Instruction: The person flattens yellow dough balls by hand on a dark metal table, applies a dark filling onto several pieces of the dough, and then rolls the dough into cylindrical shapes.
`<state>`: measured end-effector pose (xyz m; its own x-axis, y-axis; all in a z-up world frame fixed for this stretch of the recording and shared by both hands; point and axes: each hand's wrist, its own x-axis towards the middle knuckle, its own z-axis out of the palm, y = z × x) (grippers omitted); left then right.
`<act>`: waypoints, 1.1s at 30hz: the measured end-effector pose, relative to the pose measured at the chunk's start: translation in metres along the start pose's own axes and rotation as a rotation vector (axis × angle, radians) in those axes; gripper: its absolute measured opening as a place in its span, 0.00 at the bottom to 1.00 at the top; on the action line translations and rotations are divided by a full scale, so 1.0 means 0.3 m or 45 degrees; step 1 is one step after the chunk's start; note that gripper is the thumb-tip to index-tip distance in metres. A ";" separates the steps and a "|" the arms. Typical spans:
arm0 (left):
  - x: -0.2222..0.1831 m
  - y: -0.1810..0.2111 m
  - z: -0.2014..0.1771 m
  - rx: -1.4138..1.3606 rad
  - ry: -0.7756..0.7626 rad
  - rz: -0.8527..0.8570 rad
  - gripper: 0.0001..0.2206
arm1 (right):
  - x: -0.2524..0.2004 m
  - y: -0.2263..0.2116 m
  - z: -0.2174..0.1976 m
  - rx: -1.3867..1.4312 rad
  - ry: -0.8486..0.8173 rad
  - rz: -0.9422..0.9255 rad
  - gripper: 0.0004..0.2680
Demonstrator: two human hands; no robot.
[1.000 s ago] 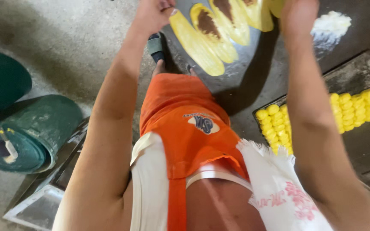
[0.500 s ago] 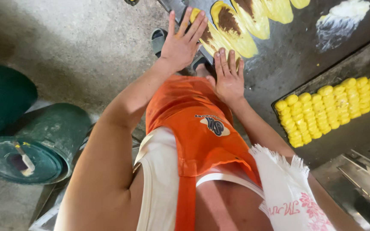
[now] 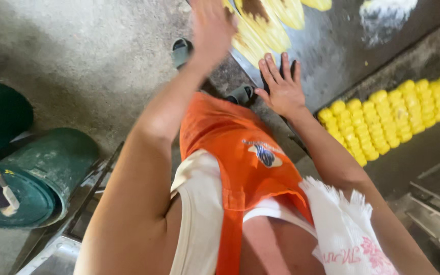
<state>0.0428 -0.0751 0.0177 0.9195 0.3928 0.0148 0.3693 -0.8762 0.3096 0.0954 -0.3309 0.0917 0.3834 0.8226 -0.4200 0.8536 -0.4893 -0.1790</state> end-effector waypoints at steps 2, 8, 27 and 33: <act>-0.188 0.242 0.037 0.194 -0.093 0.167 0.29 | -0.144 0.029 0.036 -0.020 -0.017 0.055 0.29; -0.260 0.412 0.166 -0.042 0.291 0.323 0.28 | -0.397 0.120 0.116 -0.112 0.138 0.124 0.26; -0.213 0.415 0.175 0.072 -0.131 0.058 0.30 | -0.819 0.549 0.243 0.321 0.568 0.883 0.28; -0.329 0.576 0.244 -0.139 0.152 0.250 0.33 | -0.836 0.771 0.410 0.559 0.668 1.110 0.23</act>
<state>0.0258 -0.2858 0.0002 0.9473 0.2541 0.1950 0.1626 -0.9061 0.3906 0.1530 -0.6861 0.0461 0.9826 0.1161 -0.1448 0.0591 -0.9353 -0.3488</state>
